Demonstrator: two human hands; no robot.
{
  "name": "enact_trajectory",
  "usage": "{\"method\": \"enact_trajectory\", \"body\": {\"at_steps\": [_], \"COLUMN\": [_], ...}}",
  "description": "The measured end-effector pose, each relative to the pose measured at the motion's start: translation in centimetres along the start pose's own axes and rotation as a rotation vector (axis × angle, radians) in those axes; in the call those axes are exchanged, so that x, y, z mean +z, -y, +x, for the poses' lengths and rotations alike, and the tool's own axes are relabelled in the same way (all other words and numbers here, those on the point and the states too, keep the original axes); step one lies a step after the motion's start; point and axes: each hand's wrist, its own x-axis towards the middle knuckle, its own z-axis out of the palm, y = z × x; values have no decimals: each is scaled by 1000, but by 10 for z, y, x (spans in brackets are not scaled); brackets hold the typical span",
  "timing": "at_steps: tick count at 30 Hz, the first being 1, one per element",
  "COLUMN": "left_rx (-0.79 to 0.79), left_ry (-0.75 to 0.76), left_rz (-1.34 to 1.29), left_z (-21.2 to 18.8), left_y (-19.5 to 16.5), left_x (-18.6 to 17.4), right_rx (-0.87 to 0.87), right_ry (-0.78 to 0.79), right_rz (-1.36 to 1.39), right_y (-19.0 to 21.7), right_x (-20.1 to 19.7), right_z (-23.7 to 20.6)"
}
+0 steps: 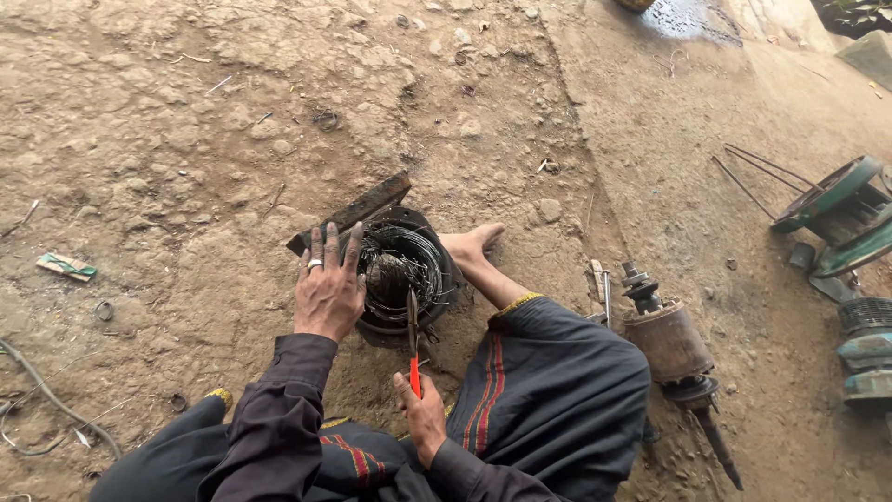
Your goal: The person sits on the ground holding red-handled pliers and pulls wire windings out of an electric motor stator, cutting and stripping the wire by hand and with the pliers, letting the removed wire accumulate on the stator housing.
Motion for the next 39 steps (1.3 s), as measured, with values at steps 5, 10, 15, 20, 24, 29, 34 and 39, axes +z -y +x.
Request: {"method": "enact_trajectory", "body": {"at_steps": [5, 10, 15, 20, 24, 29, 34, 39], "left_rx": [17, 65, 79, -126, -147, -137, -146, -180], "left_ry": [-32, -96, 79, 530, 529, 473, 470, 528], "left_rz": [24, -5, -19, -95, -103, -64, -72, -109], "left_z": [-2, -11, -25, -34, -25, -18, -21, -29], "left_y": [2, 6, -16, -30, -23, -26, -31, -28], "left_x": [1, 4, 4, 9, 12, 15, 10, 1], "right_rx": [-20, -22, -35, -41, -22, -28, -51, -30], "right_ry": [-3, 9, 43, 47, 57, 39, 30, 22], "right_rz": [4, 56, 134, 96, 77, 11, -43, -35], "right_y": [-2, -3, -5, -10, -10, -12, -14, -11], "right_x": [1, 6, 10, 5, -1, -6, -11, -9], "right_z": [-2, 0, 3, 7, 9, 12, 8, 7]}}
